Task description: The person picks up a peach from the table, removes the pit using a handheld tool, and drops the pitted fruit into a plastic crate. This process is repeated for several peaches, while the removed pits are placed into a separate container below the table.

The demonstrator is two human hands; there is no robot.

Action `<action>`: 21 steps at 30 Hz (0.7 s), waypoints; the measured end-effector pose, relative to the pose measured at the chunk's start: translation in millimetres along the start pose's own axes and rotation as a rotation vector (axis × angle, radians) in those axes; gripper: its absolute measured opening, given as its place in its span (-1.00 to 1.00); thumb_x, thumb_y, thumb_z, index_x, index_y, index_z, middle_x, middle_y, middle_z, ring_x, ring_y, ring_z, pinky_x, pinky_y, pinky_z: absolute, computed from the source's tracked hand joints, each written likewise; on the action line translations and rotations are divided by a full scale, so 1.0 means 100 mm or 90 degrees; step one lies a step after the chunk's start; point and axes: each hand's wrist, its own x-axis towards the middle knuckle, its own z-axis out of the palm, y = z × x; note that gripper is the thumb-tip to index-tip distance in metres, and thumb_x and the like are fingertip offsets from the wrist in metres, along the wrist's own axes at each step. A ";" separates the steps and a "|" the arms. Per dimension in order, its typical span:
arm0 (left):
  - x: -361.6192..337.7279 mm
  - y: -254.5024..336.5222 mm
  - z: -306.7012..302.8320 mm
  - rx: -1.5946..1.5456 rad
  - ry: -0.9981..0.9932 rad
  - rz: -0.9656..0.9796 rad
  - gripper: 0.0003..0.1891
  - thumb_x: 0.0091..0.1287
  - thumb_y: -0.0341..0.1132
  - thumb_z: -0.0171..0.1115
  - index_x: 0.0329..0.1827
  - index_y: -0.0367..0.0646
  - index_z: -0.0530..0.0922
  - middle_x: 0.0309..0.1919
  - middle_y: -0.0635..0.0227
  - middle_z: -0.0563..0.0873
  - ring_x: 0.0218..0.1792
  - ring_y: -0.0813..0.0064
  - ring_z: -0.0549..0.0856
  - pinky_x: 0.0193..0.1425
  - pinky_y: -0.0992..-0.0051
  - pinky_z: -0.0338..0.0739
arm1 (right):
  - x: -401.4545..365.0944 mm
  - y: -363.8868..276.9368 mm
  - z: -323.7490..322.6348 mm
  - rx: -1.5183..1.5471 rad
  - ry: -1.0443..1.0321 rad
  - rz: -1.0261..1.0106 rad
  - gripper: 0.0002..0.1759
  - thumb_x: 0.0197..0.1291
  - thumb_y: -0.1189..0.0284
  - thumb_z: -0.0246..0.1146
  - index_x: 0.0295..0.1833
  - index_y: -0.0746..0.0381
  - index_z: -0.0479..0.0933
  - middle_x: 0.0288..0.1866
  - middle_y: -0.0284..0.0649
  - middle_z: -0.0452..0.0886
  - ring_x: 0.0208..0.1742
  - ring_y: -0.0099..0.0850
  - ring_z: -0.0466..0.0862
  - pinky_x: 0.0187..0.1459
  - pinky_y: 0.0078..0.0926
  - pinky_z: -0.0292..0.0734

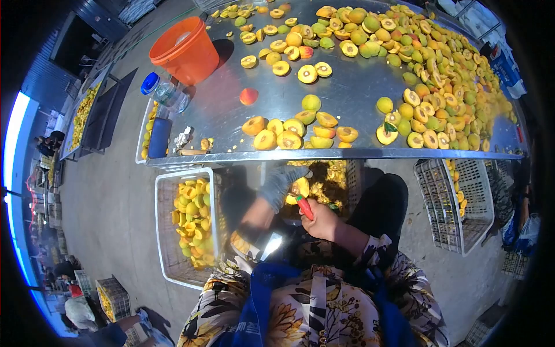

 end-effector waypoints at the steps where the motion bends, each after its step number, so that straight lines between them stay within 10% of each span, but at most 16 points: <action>1: -0.01 -0.02 -0.04 0.035 0.000 0.008 -0.75 0.11 -0.31 0.34 -0.24 -0.31 0.61 -0.39 0.31 0.69 -0.46 0.59 0.61 -0.42 0.63 0.49 | 0.00 -0.03 -0.01 0.070 -0.039 0.041 -0.78 0.05 0.51 0.09 -0.14 0.23 0.33 -0.53 -0.19 0.44 -0.56 -0.34 0.49 -0.49 -0.39 0.42; 4: -0.07 -0.05 -0.03 0.051 0.022 0.097 -0.74 0.10 -0.31 0.35 -0.21 -0.28 0.60 -0.36 0.34 0.68 -0.42 0.63 0.59 -0.38 0.63 0.47 | 0.03 -0.47 -0.30 0.321 -0.233 0.326 -0.84 0.12 0.56 0.03 -0.15 0.20 0.31 -0.61 -0.35 0.31 -0.73 -0.57 0.31 -0.71 -0.51 0.28; 10: -0.01 -0.25 -0.13 0.009 0.047 0.169 -0.64 0.12 -0.35 0.34 -0.05 -0.29 0.50 -0.25 0.36 0.64 -0.31 0.60 0.59 -0.29 0.65 0.47 | 0.08 -0.54 -0.33 0.479 -0.299 0.447 -0.82 0.15 0.59 0.01 -0.13 0.16 0.29 -0.63 -0.42 0.21 -0.77 -0.67 0.15 -0.77 -0.65 0.12; 17: -0.04 -0.32 -0.02 -0.076 0.146 0.192 -0.69 0.11 -0.36 0.33 -0.13 -0.32 0.51 -0.28 0.26 0.63 -0.30 0.53 0.61 -0.24 0.60 0.50 | 0.05 -0.51 -0.28 0.551 -0.323 0.447 -0.82 0.18 0.57 0.03 -0.10 0.15 0.29 -0.63 -0.45 0.19 -0.76 -0.69 0.15 -0.75 -0.67 0.12; 21: -0.10 -0.10 -0.01 -0.183 0.003 0.056 -0.67 0.11 -0.27 0.32 -0.16 -0.30 0.49 -0.45 0.22 0.64 -0.42 0.43 0.64 -0.37 0.52 0.57 | 0.04 -0.55 -0.30 0.606 -0.363 0.443 -0.81 0.19 0.57 0.02 -0.08 0.15 0.30 -0.64 -0.46 0.18 -0.76 -0.70 0.15 -0.75 -0.68 0.11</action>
